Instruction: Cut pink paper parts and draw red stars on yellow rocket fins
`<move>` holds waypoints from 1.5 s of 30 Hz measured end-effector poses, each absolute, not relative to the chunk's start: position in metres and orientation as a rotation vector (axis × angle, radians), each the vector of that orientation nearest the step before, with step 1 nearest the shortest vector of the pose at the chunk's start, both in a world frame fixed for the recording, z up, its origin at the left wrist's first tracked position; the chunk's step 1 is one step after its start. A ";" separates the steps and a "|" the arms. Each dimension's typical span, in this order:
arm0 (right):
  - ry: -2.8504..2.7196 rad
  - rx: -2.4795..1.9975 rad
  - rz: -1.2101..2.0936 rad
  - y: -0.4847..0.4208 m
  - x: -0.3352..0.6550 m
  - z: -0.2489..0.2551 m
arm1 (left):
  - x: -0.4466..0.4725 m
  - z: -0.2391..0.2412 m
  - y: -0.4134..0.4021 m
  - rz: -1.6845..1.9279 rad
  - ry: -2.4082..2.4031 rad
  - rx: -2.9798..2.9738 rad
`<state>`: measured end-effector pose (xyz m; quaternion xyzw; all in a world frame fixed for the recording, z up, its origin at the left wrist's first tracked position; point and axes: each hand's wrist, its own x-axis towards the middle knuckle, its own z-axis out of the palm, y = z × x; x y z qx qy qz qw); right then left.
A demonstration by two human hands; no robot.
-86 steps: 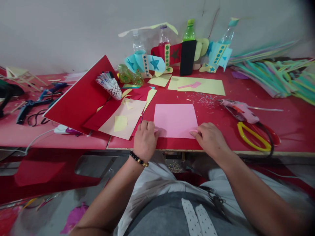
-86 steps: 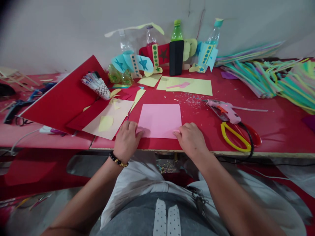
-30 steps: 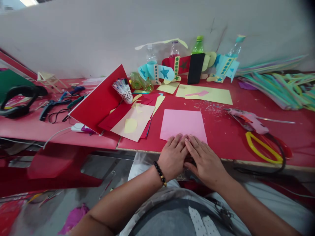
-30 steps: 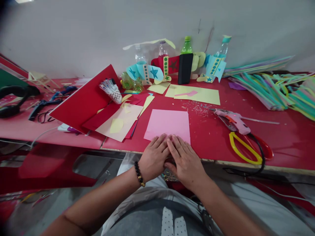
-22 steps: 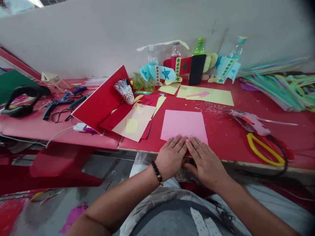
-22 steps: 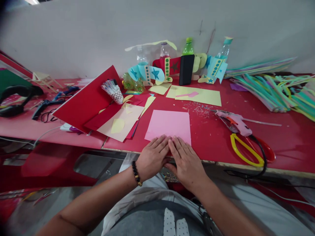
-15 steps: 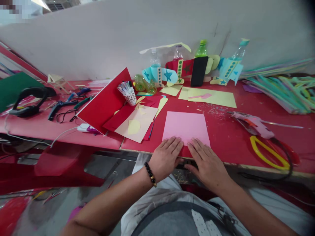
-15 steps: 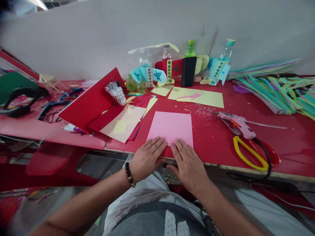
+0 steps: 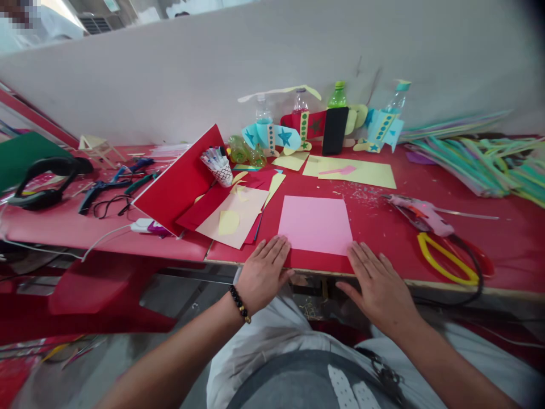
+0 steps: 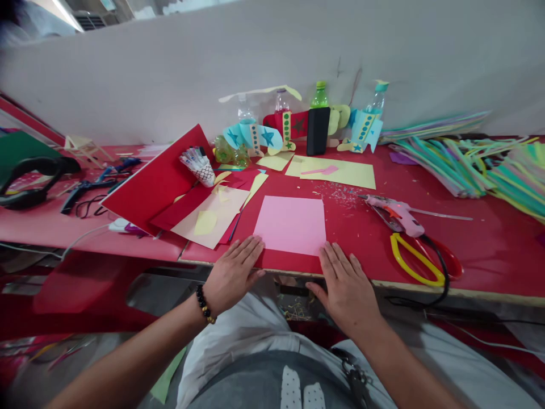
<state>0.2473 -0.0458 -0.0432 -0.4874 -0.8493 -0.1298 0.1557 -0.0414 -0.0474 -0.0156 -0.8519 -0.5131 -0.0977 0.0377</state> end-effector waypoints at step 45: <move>-2.436 -1.458 -0.170 -0.044 0.241 -0.035 | -0.036 -0.008 -0.040 -0.476 -1.670 -2.621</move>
